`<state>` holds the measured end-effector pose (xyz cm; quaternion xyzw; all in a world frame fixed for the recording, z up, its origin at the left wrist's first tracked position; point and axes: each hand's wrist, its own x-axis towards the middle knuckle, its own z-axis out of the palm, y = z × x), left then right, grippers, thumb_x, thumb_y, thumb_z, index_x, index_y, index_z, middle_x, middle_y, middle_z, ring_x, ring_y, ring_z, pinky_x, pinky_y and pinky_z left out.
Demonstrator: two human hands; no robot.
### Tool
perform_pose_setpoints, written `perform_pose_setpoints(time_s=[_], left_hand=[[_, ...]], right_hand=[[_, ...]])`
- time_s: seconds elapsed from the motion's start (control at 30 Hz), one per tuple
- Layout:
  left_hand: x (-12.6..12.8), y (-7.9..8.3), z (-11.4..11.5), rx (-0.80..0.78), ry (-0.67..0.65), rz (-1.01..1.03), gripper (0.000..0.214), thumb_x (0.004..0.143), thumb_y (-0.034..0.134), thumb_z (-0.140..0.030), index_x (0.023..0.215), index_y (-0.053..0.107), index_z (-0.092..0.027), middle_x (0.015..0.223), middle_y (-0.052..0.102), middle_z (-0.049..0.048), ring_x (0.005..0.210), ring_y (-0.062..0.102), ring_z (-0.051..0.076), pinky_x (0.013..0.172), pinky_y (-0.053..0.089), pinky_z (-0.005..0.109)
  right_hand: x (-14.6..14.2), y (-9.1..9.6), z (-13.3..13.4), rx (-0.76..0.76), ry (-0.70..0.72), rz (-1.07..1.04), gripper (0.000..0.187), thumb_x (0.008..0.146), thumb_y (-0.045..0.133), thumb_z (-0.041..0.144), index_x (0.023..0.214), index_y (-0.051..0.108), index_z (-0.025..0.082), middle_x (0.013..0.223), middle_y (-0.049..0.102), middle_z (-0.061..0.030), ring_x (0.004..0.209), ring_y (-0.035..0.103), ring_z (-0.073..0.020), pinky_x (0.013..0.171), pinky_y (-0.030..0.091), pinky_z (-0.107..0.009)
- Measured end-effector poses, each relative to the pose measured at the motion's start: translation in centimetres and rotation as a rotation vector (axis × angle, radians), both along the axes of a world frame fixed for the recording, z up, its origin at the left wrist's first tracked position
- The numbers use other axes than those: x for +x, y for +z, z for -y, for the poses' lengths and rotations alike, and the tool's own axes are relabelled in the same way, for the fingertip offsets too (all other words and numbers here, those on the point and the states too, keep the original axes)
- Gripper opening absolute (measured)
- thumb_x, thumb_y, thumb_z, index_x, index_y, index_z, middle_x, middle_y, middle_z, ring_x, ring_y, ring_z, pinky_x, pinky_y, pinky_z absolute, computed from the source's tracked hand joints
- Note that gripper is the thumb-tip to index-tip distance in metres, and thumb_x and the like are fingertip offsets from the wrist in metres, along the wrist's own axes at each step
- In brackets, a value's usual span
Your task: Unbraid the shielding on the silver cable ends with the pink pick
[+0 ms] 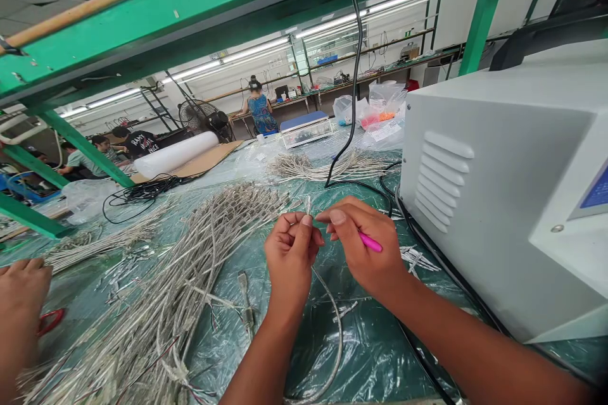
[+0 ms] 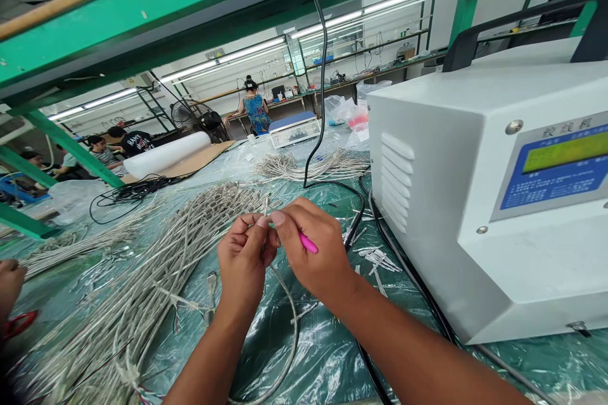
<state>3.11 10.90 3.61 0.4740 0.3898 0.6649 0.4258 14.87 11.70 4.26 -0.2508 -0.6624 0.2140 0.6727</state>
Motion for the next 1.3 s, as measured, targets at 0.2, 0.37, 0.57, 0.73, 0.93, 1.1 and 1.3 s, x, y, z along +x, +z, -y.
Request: perform_pose_setpoints(time_s=[0.2, 0.37, 0.57, 0.73, 0.93, 1.1, 1.3], left_hand=[[0.0, 0.1, 0.0, -0.001, -0.038, -0.018, 0.02, 0.087, 0.065, -0.033, 0.082, 0.056, -0.016, 0.056, 0.058, -0.0015, 0.04, 0.032, 0.005, 0.04, 0.021, 0.018], [-0.1, 0.0, -0.1, 0.03, -0.029, 0.007, 0.017, 0.088, 0.062, -0.032, 0.085, 0.056, -0.017, 0.059, 0.059, -0.0013, 0.041, 0.032, 0.005, 0.042, 0.022, 0.019], [-0.2, -0.3, -0.3, 0.016, -0.097, 0.064, 0.013, 0.089, 0.062, -0.029, 0.089, 0.057, -0.017, 0.06, 0.056, -0.0028, 0.044, 0.033, 0.006, 0.044, 0.023, 0.018], [-0.2, -0.2, -0.3, 0.006, -0.075, 0.08, 0.016, 0.086, 0.065, -0.031, 0.089, 0.057, -0.018, 0.058, 0.055, -0.0036, 0.042, 0.033, 0.006, 0.043, 0.023, 0.018], [-0.1, -0.2, -0.3, 0.004, -0.064, 0.095, 0.02, 0.082, 0.069, -0.032, 0.086, 0.057, -0.018, 0.052, 0.046, -0.0073, 0.04, 0.031, 0.005, 0.041, 0.024, 0.018], [-0.1, -0.3, -0.3, 0.018, -0.062, 0.093, 0.016, 0.085, 0.067, -0.03, 0.088, 0.057, -0.017, 0.053, 0.046, -0.0075, 0.041, 0.031, 0.005, 0.042, 0.023, 0.017], [-0.1, -0.2, -0.3, 0.011, -0.053, 0.085, 0.018, 0.084, 0.068, -0.031, 0.088, 0.057, -0.017, 0.053, 0.047, -0.0072, 0.041, 0.031, 0.005, 0.042, 0.024, 0.017]], right_hand=[[0.0, -0.6, -1.2, -0.129, -0.113, -0.024, 0.026, 0.098, 0.049, 0.032, 0.086, 0.068, 0.019, 0.085, 0.063, -0.0049, 0.076, 0.059, -0.0162, 0.065, 0.051, -0.029], [0.5, -0.6, -1.3, -0.201, -0.161, -0.099, 0.031, 0.099, 0.046, 0.035, 0.083, 0.067, 0.019, 0.078, 0.062, -0.0037, 0.072, 0.059, -0.0156, 0.064, 0.049, -0.029], [0.4, -0.1, 0.1, -0.045, -0.003, 0.001, 0.033, 0.098, 0.047, 0.03, 0.071, 0.062, 0.019, 0.071, 0.063, -0.0024, 0.064, 0.057, -0.0141, 0.063, 0.047, -0.029], [0.3, -0.2, 0.0, -0.042, -0.007, 0.045, 0.034, 0.097, 0.047, 0.029, 0.067, 0.057, 0.019, 0.069, 0.06, -0.0017, 0.062, 0.055, -0.0128, 0.061, 0.045, -0.029], [0.3, -0.1, -0.1, -0.044, 0.004, 0.073, 0.033, 0.097, 0.047, 0.028, 0.067, 0.056, 0.018, 0.067, 0.057, -0.0015, 0.063, 0.054, -0.0133, 0.06, 0.045, -0.029], [0.3, -0.1, 0.1, -0.047, 0.0, 0.08, 0.031, 0.096, 0.049, 0.025, 0.066, 0.055, 0.019, 0.068, 0.058, -0.0019, 0.064, 0.054, -0.0137, 0.061, 0.044, -0.029], [0.2, -0.1, 0.1, -0.046, -0.006, 0.076, 0.032, 0.096, 0.048, 0.026, 0.066, 0.055, 0.019, 0.068, 0.059, -0.002, 0.063, 0.054, -0.0137, 0.06, 0.045, -0.029]])
